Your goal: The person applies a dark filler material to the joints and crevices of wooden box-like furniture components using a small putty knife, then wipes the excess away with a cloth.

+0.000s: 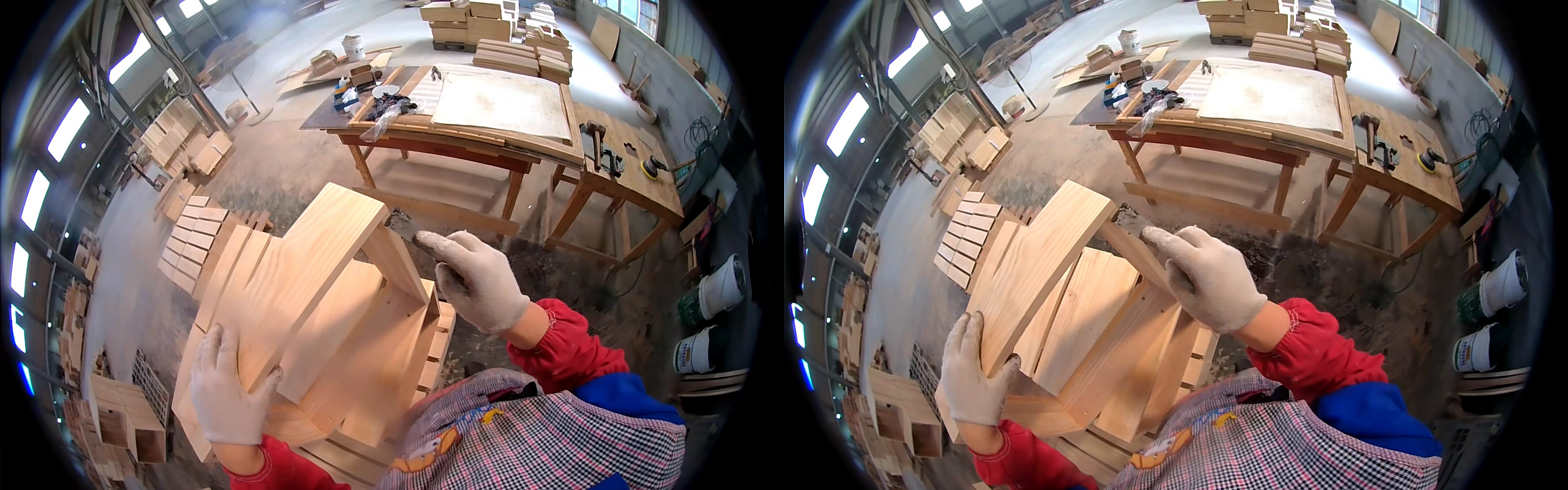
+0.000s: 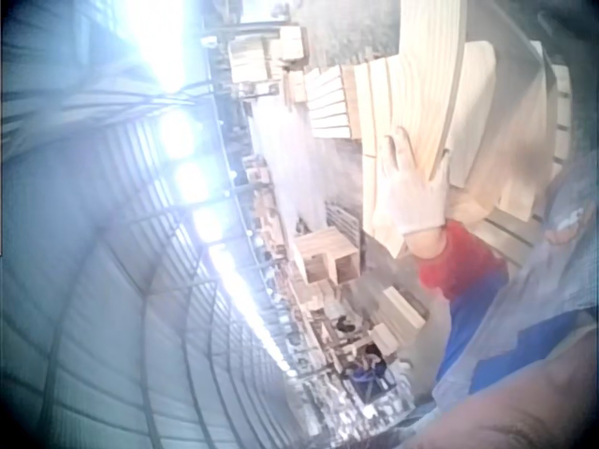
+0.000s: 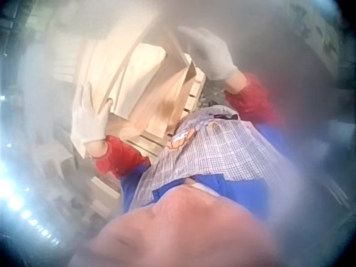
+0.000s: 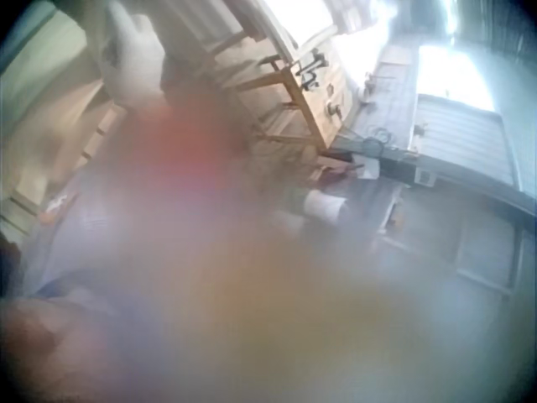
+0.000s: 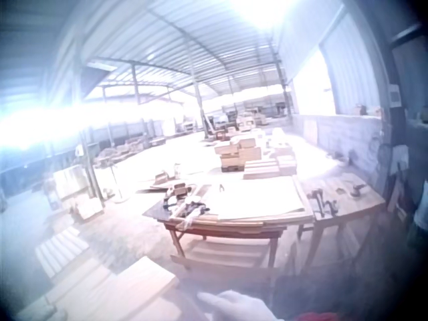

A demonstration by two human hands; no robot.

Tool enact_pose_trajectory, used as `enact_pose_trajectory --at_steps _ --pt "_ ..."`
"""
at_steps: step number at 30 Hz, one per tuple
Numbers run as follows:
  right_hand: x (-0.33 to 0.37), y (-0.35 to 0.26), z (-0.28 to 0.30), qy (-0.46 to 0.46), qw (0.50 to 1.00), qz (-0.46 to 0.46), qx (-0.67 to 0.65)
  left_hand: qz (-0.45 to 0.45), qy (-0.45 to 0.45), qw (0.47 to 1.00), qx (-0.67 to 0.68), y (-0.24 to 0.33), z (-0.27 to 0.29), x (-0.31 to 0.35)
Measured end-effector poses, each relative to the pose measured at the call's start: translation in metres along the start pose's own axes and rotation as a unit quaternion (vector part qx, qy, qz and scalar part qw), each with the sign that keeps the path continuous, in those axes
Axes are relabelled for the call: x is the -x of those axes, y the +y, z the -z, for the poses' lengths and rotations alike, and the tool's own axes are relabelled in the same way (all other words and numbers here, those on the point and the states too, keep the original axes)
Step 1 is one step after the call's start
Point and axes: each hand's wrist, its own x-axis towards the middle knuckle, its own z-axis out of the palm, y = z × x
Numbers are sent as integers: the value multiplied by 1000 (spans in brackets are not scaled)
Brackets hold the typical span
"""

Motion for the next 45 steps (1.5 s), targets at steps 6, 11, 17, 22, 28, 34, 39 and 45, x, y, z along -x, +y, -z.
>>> enact_pose_trajectory --at_steps 6,11,17,22,28,34,39,45 --pt "-4 1 -6 14 1000 2 1 -6 2 1000 14 0 2 -2" --pt "-5 6 -10 9 1000 0 -12 -7 -5 1000 9 0 2 -1" --pt "-5 8 -9 5 999 0 -37 -10 -6 1000 0 -1 2 -2" --pt "-6 16 -18 24 997 0 -67 -19 3 1000 -3 -2 1 -2" --pt "-5 17 -20 33 994 -2 -103 -15 3 1000 -3 -2 2 -3" --pt "-4 19 -22 29 994 -4 -102 -15 3 1000 1 -3 1 -5" --pt "-7 13 -15 -1 998 -28 -62 -19 -1 1000 -3 -4 -1 -7" --pt "-17 6 -7 -21 999 -19 -17 -14 -5 1000 6 -7 0 -10"
